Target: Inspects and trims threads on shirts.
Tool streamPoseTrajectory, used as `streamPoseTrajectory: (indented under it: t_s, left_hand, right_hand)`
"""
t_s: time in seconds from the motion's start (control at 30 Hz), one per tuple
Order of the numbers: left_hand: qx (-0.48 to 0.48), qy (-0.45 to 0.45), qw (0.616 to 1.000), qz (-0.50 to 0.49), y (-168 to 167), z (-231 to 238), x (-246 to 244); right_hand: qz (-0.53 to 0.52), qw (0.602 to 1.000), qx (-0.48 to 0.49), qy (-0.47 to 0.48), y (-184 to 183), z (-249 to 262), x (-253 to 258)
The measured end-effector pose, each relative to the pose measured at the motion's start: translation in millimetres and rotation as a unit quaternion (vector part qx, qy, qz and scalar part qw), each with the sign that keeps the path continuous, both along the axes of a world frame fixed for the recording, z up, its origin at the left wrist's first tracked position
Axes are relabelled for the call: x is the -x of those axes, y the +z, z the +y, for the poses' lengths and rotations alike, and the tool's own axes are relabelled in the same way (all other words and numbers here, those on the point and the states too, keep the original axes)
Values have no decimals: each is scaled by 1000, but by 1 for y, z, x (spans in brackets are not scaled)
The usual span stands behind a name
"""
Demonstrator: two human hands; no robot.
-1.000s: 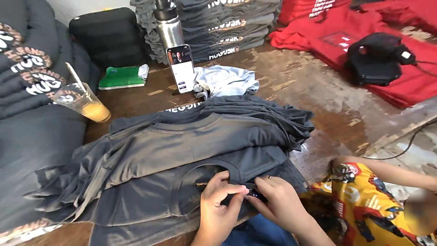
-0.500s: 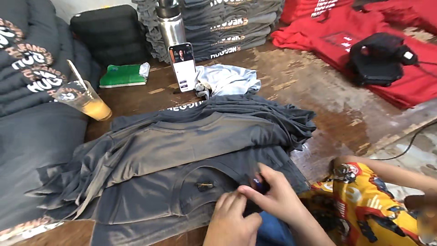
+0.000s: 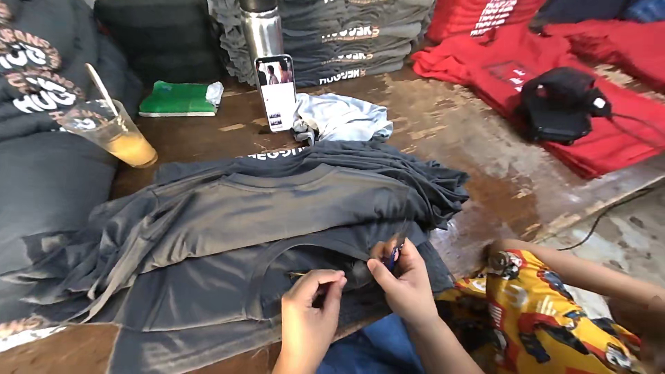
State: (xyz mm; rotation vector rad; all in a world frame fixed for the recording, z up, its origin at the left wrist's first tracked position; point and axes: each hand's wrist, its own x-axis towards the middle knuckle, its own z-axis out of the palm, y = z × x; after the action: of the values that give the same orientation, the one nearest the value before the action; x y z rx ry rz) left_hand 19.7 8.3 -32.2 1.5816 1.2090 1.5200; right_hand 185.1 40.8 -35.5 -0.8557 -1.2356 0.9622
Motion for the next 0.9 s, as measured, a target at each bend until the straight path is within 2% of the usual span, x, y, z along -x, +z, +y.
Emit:
streamPoseTrajectory:
  t_s: [0.07, 0.27, 0.33, 0.47, 0.73, 0.9]
  left_hand:
    - [13, -8, 1000, -23, 2, 0, -4]
    - [-71, 32, 995, 61, 0, -1, -14]
    - [-58, 23, 997, 48, 0, -3, -12]
    - [0, -22, 999, -47, 0, -1, -9]
    - [17, -72, 997, 3, 5, 10, -3]
    - [16, -45, 999, 0, 2, 1, 1]
  right_hand:
    - [47, 999, 15, 20, -2, -2, 5]
    - [66, 997, 15, 34, -7, -5, 6]
    - [71, 997, 15, 39, -8, -4, 5]
    - [67, 996, 15, 51, -7, -4, 5]
    - [69, 996, 0, 61, -11, -4, 6]
    - [66, 996, -8, 63, -11, -5, 5]
